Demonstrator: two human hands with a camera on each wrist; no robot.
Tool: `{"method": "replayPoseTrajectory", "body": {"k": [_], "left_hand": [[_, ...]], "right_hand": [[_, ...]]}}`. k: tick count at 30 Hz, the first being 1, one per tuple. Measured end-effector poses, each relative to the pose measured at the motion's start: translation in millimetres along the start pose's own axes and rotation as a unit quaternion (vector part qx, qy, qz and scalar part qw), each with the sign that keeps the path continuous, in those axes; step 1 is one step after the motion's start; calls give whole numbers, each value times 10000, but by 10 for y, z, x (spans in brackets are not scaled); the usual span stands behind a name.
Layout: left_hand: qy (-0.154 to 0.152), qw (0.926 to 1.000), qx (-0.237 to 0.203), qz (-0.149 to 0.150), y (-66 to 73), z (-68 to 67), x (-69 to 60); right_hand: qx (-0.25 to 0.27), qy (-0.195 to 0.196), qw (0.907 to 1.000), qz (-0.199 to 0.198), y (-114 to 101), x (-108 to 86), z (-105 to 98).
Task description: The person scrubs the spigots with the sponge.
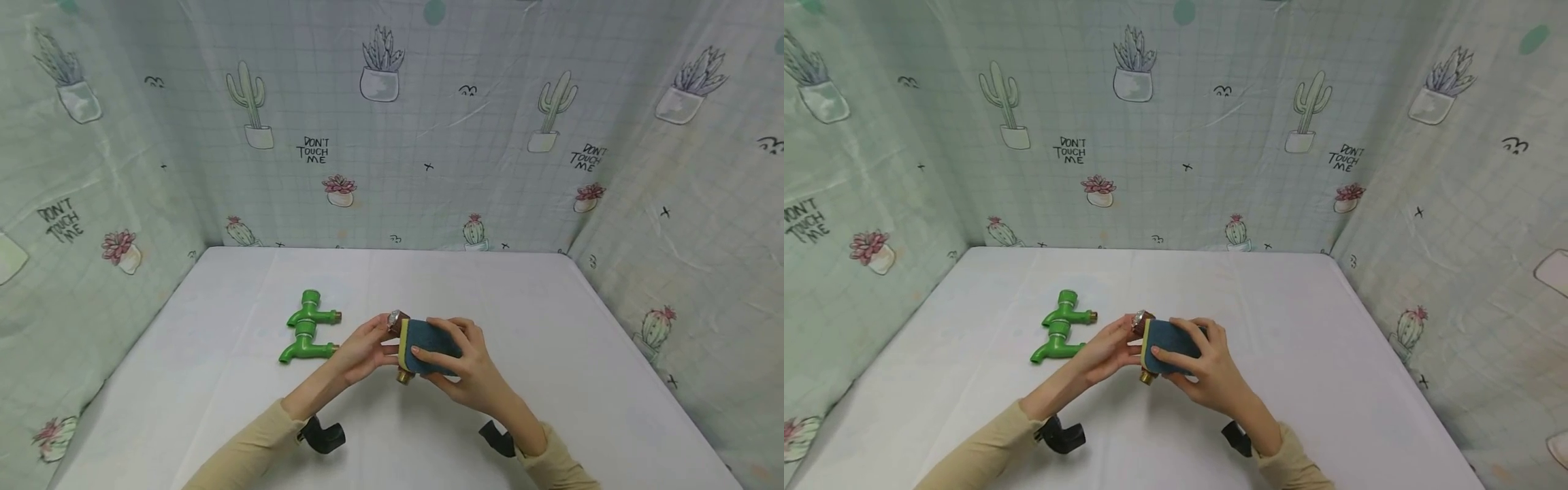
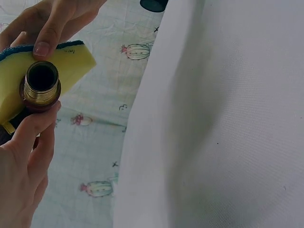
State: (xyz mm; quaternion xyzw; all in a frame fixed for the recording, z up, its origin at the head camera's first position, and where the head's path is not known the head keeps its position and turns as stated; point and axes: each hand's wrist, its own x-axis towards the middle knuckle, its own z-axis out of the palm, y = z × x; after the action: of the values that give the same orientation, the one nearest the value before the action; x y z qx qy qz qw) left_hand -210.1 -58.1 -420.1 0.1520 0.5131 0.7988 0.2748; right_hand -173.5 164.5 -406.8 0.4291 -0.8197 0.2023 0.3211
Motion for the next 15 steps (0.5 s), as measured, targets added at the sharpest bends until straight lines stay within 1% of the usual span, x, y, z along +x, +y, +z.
{"method": "replayPoseTrajectory", "body": {"k": [4, 7, 10, 12, 15], "left_hand": [[103, 9999, -124, -29, 2, 6, -13], [13, 9999, -117, -126, 8, 4, -20], [-76, 9997, 37, -226, 12, -4, -30], [-142, 9995, 147, -251, 14, -11, -41], [-215, 9993, 193, -257, 6, -22, -57]], "right_hand": [[-57, -7, 9999, -129, -19, 11, 12], [-179, -37, 9997, -182, -9, 18, -1], [-258, -23, 9994, -218, 19, 33, -20], [-293, 6, 9993, -219, 49, 43, -31], [-356, 73, 9991, -221, 109, 53, -40]]}}
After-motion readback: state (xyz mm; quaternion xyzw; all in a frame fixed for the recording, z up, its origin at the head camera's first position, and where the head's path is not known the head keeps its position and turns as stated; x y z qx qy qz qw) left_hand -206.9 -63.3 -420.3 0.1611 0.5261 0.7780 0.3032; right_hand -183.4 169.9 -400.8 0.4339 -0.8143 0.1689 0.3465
